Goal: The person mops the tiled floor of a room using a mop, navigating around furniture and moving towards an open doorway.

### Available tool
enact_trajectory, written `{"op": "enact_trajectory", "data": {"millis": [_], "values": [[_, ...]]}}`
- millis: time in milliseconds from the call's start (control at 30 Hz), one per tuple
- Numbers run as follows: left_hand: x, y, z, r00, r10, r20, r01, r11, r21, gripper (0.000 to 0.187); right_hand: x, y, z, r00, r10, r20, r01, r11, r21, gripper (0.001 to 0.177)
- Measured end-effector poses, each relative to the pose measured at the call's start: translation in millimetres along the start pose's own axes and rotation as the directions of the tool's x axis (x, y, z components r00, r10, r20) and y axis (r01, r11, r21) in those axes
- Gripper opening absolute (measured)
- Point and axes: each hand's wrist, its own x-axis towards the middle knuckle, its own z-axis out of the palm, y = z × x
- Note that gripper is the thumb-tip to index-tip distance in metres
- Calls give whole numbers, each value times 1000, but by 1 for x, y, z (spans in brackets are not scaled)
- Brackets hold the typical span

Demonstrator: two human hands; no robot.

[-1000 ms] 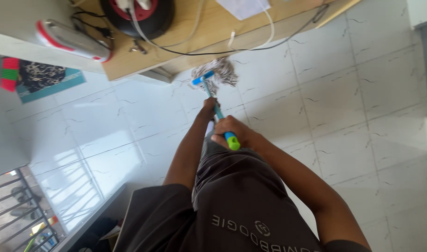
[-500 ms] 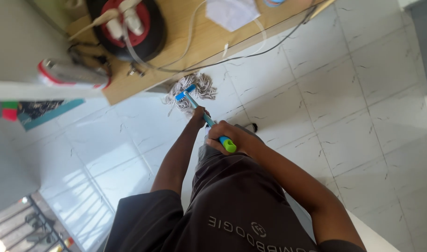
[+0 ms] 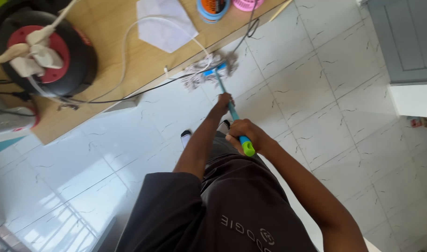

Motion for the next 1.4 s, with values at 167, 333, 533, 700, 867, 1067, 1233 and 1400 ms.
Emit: {"op": "enact_trajectory", "data": {"millis": [167, 333, 533, 700, 867, 1067, 1233, 1400], "values": [[18, -24, 65, 1000, -10, 22, 7, 992, 128, 16, -16, 17, -39, 997, 6, -75, -11, 998, -64, 35], [13, -23, 81, 999, -32, -16, 32, 999, 8, 17, -23, 26, -58, 986, 36, -164, -41, 999, -32, 37], [-7, 0, 56, 1000, -1, -8, 0, 993, -120, 17, -8, 9, -54, 972, -39, -230, 46, 999, 24, 33], [-50, 24, -20, 984, 97, 147, -112, 989, 99, 35, 21, -22, -33, 967, 7, -254, 36, 986, 164, 27], [-112, 41, -108, 909, 332, 254, -417, 737, 531, 54, 50, -12, 1, 975, 71, -208, -24, 976, 218, 33], [-257, 72, -125, 683, 556, 473, -722, 415, 554, 47, 68, 44, 55, 944, 106, -314, -21, 965, 262, 19], [-390, 112, -93, 333, 552, 764, -875, -121, 469, 50, 51, 107, 116, 882, 194, -429, -150, 979, 136, 12], [-440, 118, -69, 423, 224, 878, -881, -128, 456, 70, 37, 156, 156, 910, 238, -340, -215, 971, 103, 16]]}}
